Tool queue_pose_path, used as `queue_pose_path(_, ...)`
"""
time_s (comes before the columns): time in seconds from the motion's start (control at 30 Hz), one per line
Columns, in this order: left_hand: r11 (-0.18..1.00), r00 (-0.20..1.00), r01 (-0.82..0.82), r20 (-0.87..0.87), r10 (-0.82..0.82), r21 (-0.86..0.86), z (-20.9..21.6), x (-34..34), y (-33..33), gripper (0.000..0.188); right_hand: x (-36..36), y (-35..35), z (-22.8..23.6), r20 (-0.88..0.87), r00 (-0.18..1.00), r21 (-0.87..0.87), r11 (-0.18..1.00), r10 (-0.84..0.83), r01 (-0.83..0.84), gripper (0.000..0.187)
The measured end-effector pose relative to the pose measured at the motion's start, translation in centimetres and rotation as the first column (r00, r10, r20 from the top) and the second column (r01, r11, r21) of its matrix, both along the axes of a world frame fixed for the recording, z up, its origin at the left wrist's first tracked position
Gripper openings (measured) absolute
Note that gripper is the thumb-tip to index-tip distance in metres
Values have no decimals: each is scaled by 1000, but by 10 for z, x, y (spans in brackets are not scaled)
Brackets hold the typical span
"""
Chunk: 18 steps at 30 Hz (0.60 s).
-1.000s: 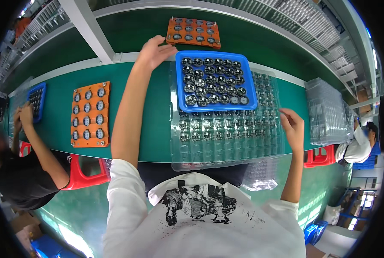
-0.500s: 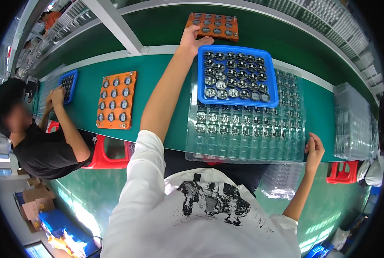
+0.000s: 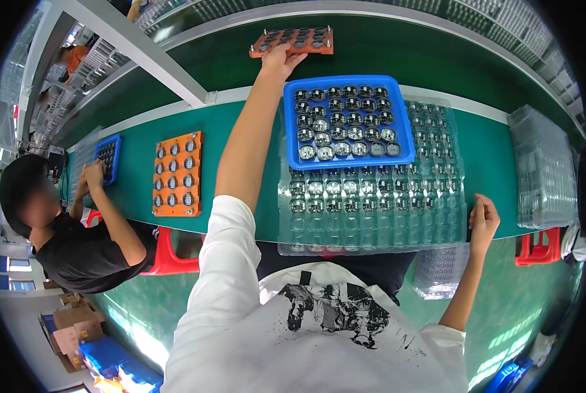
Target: Manually sorting and placing small electronic components into grid trays on an assembly line.
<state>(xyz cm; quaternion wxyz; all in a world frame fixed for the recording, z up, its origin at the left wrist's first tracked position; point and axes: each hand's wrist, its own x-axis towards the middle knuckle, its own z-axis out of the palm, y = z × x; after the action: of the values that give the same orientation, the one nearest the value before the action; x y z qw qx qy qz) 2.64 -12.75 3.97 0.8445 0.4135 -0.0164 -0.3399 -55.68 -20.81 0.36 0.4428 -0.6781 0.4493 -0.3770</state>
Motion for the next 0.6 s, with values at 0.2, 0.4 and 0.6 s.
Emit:
queue_pose_path(0.2, 999, 973, 40, 228, -39, -2, 26, -12, 48, 34, 1, -2, -7, 7, 1000, -22, 1000, -18, 18, 22)
queue_pose_path(0.4, 999, 954, 42, 297, -30, -34, 88, -122, 187, 39, -20, -12, -21, 42, 999, -63, 998, 0, 2, 23)
queue_pose_path(0.6, 988, 936, -141, 333, 114, 59, 84, -164, 321, 49, -18, -10, -18, -39, 999, -87, 996, -20, 17, 26)
